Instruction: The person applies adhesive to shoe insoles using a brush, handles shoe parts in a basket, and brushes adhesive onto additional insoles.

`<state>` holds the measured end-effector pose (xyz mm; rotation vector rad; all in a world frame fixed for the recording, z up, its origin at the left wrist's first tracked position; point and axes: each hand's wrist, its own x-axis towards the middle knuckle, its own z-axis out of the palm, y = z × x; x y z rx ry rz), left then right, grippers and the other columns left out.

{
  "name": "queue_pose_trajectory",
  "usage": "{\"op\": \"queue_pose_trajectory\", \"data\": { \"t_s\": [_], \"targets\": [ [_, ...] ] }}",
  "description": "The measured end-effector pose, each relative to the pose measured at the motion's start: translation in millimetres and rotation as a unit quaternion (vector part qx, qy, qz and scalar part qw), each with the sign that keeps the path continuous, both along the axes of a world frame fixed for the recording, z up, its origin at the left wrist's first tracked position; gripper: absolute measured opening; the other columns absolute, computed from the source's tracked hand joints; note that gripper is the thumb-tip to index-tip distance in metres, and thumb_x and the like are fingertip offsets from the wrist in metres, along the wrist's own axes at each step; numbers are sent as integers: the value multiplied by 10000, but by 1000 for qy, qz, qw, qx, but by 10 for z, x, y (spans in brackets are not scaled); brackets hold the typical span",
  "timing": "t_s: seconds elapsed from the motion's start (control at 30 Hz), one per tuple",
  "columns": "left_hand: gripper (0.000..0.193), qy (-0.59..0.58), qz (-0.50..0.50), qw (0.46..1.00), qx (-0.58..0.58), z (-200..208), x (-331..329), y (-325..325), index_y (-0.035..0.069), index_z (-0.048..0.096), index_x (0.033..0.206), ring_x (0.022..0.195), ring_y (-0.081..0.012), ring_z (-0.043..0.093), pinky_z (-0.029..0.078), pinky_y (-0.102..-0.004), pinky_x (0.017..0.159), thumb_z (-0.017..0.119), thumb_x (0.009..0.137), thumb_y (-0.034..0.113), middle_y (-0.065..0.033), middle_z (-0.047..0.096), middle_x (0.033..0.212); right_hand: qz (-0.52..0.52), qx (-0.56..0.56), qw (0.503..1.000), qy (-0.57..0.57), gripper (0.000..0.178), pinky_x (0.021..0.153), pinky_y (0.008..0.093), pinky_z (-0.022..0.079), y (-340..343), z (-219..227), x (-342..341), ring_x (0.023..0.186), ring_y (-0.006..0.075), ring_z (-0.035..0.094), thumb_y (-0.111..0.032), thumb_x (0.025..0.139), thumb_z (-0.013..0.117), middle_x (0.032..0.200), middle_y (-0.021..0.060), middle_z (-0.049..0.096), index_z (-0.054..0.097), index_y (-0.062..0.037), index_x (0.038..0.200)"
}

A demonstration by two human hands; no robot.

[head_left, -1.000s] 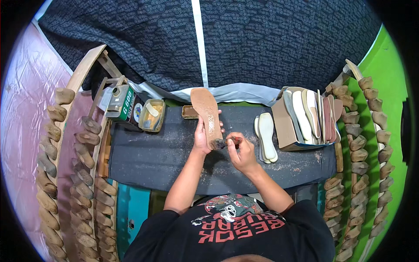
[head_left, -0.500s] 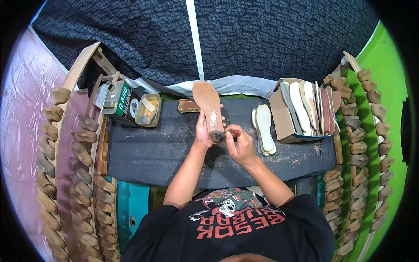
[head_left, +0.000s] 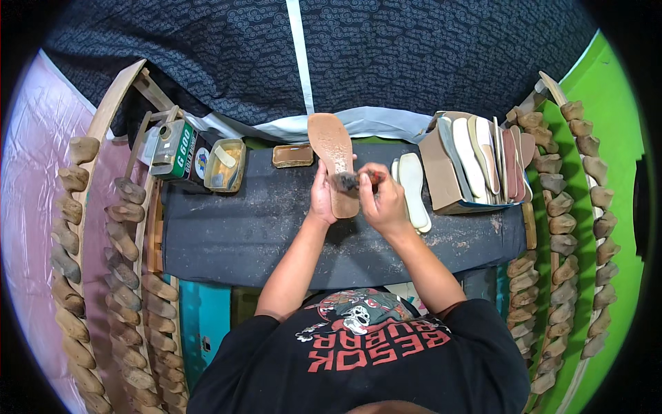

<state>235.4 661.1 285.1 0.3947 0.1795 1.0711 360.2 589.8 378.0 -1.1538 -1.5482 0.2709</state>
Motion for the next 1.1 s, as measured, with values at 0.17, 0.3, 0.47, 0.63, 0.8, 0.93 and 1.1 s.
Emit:
{"op": "queue_pose_trajectory", "data": {
  "t_s": [0.17, 0.3, 0.47, 0.63, 0.8, 0.93, 1.1],
  "targets": [
    [600, -4, 11, 999, 35, -46, -134, 79, 59, 550, 1417, 965, -217, 698, 610, -367, 853, 315, 1103, 513, -98, 643, 1333, 39, 0, 999, -9, 81, 635, 392, 538, -114, -63, -53, 669, 313, 688, -57, 963, 623, 783, 163, 660, 625, 5, 1015],
    [579, -17, -11, 999, -25, -80, -26, -29, 94, 537, 1443, 1219, -256, 630, 491, -421, 1080, 344, 1096, 515, -96, 630, 1378, 9, 0, 1000, 0, 96, 571, 312, 512, 208, -27, 7, 606, 157, 653, -79, 1016, 577, 727, 87, 654, 623, 3, 1035],
    [618, -7, -13, 998, -53, -183, 27, -90, 122, 533, 1437, 1116, -228, 665, 552, -415, 935, 307, 1082, 574, -66, 664, 1304, -23, 12, 1000, 0, 108, 648, 411, 540, 520, 23, 38, 719, 344, 701, -78, 980, 613, 815, 187, 681, 612, 9, 1045],
    [658, -47, -23, 999, 3, -266, -126, 49, 103, 494, 1488, 1305, -285, 579, 418, -434, 1153, 274, 1075, 566, -105, 573, 1460, 15, -25, 999, 19, 100, 645, 402, 537, 292, -79, -79, 706, 331, 692, -74, 981, 619, 810, 172, 676, 613, -3, 1051],
    [604, -88, -30, 994, 63, -242, -328, 240, 67, 517, 1455, 1080, -272, 692, 586, -434, 926, 299, 1095, 501, -125, 627, 1373, 43, -35, 998, -8, 82, 612, 390, 519, 24, -142, -108, 644, 300, 665, -62, 973, 611, 755, 158, 646, 618, -7, 1033],
    [584, 12, 44, 999, -9, -232, -291, 240, 77, 530, 1441, 986, -242, 715, 613, -403, 832, 315, 1101, 500, -108, 636, 1358, 25, -80, 996, -5, 78, 614, 386, 521, 154, -106, -11, 655, 306, 673, -61, 971, 611, 765, 159, 657, 619, -1, 1019],
    [576, -14, 22, 999, -36, -278, -107, 168, 83, 544, 1429, 1161, -239, 657, 524, -408, 1031, 326, 1102, 504, -90, 639, 1362, -18, 28, 999, -2, 96, 673, 395, 550, 453, -96, -39, 733, 339, 702, -57, 973, 610, 852, 166, 692, 624, 6, 1043]
  ]
}}
